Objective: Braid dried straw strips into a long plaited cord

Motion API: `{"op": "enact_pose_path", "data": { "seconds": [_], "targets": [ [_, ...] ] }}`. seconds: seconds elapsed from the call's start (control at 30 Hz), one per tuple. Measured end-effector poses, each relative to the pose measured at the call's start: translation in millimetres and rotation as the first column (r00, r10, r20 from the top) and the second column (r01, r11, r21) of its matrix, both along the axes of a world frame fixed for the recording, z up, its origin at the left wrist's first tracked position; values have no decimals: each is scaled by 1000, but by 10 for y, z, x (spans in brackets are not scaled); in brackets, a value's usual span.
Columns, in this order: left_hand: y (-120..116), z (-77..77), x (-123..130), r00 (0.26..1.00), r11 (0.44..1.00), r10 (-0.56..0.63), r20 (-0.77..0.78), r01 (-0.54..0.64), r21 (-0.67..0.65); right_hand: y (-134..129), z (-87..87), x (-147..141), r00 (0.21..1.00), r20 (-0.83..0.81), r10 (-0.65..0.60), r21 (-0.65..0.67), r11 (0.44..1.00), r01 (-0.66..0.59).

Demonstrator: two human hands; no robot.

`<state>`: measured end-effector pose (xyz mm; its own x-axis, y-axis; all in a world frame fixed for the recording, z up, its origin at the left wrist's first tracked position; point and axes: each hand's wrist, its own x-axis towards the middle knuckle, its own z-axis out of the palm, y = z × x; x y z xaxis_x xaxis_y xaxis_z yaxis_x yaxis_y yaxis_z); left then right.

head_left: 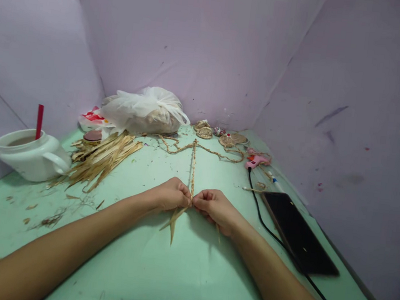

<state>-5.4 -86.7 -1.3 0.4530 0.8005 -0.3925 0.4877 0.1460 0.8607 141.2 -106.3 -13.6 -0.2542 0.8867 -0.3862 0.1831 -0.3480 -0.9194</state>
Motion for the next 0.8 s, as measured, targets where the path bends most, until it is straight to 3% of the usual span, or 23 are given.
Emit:
{"op": "enact_pose_path", "data": {
  "seconds": [0.13, 0.3, 0.43, 0.63, 0.8],
  "targets": [
    [10, 11, -22, 991, 982, -48, -124, 70, 177, 27, -31, -2, 997, 78, -8, 58, 998, 3],
    [-113, 168, -14, 892, 918, 99, -441, 89, 386, 17, -48, -6, 999, 28, -33, 65, 997, 31],
    [-311, 198, 59, 810, 845, 168, -563, 176, 506, -23, -15, -27, 996, -79, -48, 26, 998, 50],
    [-581, 96, 230, 810, 780, 131, -572, 272, 564, -48, -8, -67, 989, -116, -94, -1, 996, 94],
    [-426, 225, 122, 841, 827, 44, -540, 272, 492, -25, -43, -48, 991, -126, -41, -13, 999, 40]
  ]
}}
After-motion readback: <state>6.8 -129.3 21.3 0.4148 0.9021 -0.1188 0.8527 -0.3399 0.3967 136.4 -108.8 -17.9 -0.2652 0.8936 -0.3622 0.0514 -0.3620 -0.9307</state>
